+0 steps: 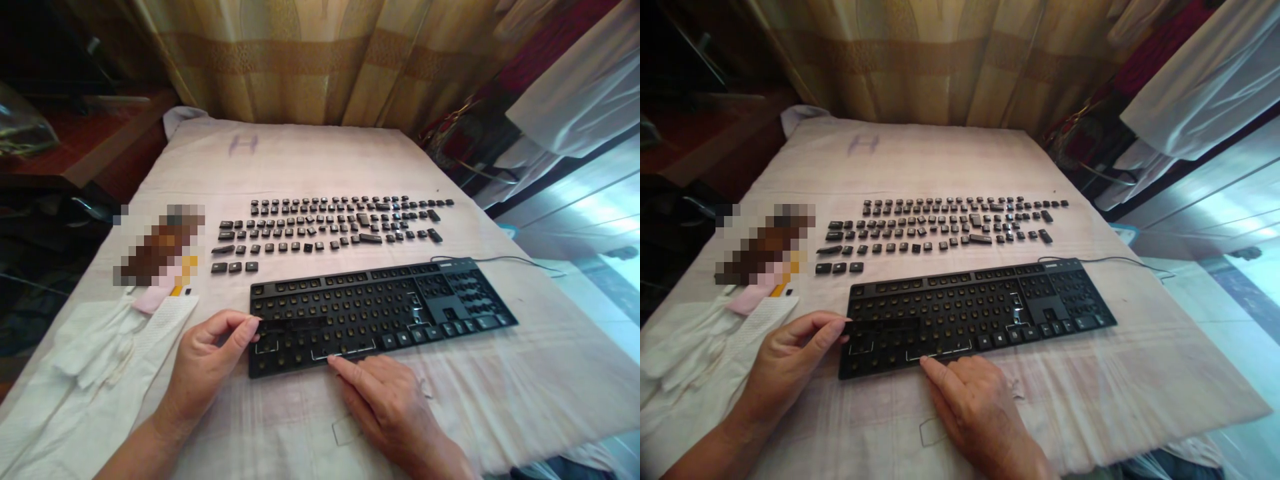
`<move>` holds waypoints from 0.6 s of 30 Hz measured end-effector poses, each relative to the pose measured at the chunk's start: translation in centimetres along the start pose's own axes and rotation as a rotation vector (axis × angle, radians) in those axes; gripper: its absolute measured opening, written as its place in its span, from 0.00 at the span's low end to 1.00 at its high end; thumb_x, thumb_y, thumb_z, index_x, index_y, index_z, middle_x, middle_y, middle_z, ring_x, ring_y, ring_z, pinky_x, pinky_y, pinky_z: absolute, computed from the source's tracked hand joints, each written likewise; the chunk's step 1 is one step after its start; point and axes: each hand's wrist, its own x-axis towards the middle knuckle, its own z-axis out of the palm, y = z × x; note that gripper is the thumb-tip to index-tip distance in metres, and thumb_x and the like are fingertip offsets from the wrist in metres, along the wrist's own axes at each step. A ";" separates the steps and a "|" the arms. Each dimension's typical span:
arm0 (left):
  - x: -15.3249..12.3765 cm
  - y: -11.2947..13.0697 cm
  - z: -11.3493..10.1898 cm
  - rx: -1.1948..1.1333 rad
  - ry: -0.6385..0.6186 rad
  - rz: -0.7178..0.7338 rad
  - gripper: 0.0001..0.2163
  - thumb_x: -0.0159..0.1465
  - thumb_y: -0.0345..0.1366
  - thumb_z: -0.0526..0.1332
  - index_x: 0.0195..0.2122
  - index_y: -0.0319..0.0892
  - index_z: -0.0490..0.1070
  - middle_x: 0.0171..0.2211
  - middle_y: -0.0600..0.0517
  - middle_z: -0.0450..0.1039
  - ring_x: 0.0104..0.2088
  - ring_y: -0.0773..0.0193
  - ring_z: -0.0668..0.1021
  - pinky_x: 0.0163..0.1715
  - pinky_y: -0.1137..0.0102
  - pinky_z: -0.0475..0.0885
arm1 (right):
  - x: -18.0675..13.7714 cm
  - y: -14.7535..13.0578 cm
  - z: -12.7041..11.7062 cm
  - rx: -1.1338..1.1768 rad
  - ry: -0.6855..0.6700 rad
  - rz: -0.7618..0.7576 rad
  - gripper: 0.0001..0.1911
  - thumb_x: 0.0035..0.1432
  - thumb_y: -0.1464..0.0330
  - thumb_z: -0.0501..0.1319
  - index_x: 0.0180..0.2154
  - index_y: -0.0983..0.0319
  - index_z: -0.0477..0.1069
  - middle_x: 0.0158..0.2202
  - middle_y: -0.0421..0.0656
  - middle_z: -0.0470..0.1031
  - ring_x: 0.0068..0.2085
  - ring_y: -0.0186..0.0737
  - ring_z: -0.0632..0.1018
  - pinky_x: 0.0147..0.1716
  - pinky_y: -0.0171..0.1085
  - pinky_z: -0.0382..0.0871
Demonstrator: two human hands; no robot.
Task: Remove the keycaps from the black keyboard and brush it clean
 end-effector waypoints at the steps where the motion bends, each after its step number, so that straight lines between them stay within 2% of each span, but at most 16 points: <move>1: -0.1 0.1 0.0 -0.004 -0.009 0.014 0.13 0.61 0.47 0.67 0.25 0.44 0.79 0.25 0.53 0.80 0.26 0.63 0.81 0.28 0.74 0.77 | 0.0 0.0 -0.1 0.015 0.037 -0.003 0.12 0.68 0.75 0.55 0.48 0.65 0.75 0.23 0.39 0.74 0.23 0.37 0.73 0.24 0.37 0.62; 4: -0.3 0.6 0.1 -0.011 -0.034 0.044 0.12 0.61 0.46 0.66 0.25 0.44 0.79 0.25 0.52 0.80 0.27 0.63 0.81 0.28 0.74 0.77 | 0.2 -0.1 -0.4 0.051 0.166 0.020 0.12 0.67 0.76 0.58 0.49 0.63 0.75 0.24 0.39 0.75 0.23 0.36 0.74 0.24 0.36 0.65; 8: -0.7 1.1 0.3 -0.044 -0.074 0.024 0.14 0.60 0.48 0.66 0.24 0.44 0.79 0.23 0.52 0.79 0.24 0.62 0.80 0.26 0.73 0.77 | 0.7 -0.2 -0.6 0.028 0.297 0.090 0.19 0.65 0.75 0.61 0.57 0.61 0.72 0.37 0.47 0.82 0.35 0.42 0.81 0.34 0.39 0.77; 11: -1.0 1.4 0.5 -0.083 -0.134 -0.044 0.15 0.58 0.49 0.67 0.23 0.43 0.78 0.20 0.52 0.78 0.22 0.62 0.79 0.23 0.73 0.75 | 0.9 -0.2 -0.7 0.013 0.300 0.056 0.17 0.65 0.72 0.62 0.55 0.62 0.74 0.39 0.48 0.82 0.38 0.44 0.82 0.36 0.41 0.78; 14: -1.2 1.7 0.7 -0.109 -0.192 -0.105 0.14 0.58 0.48 0.67 0.24 0.43 0.79 0.19 0.52 0.77 0.21 0.63 0.78 0.22 0.74 0.74 | 0.9 -0.2 -0.8 0.036 0.272 0.027 0.15 0.65 0.73 0.61 0.53 0.61 0.76 0.37 0.47 0.82 0.37 0.42 0.81 0.35 0.40 0.78; 18: -1.2 2.1 0.8 -0.094 -0.257 -0.108 0.15 0.59 0.48 0.65 0.23 0.43 0.78 0.20 0.51 0.78 0.22 0.63 0.78 0.23 0.74 0.74 | 0.7 -0.3 -0.9 0.050 0.253 0.057 0.17 0.64 0.74 0.61 0.53 0.60 0.76 0.37 0.47 0.82 0.37 0.43 0.82 0.35 0.41 0.78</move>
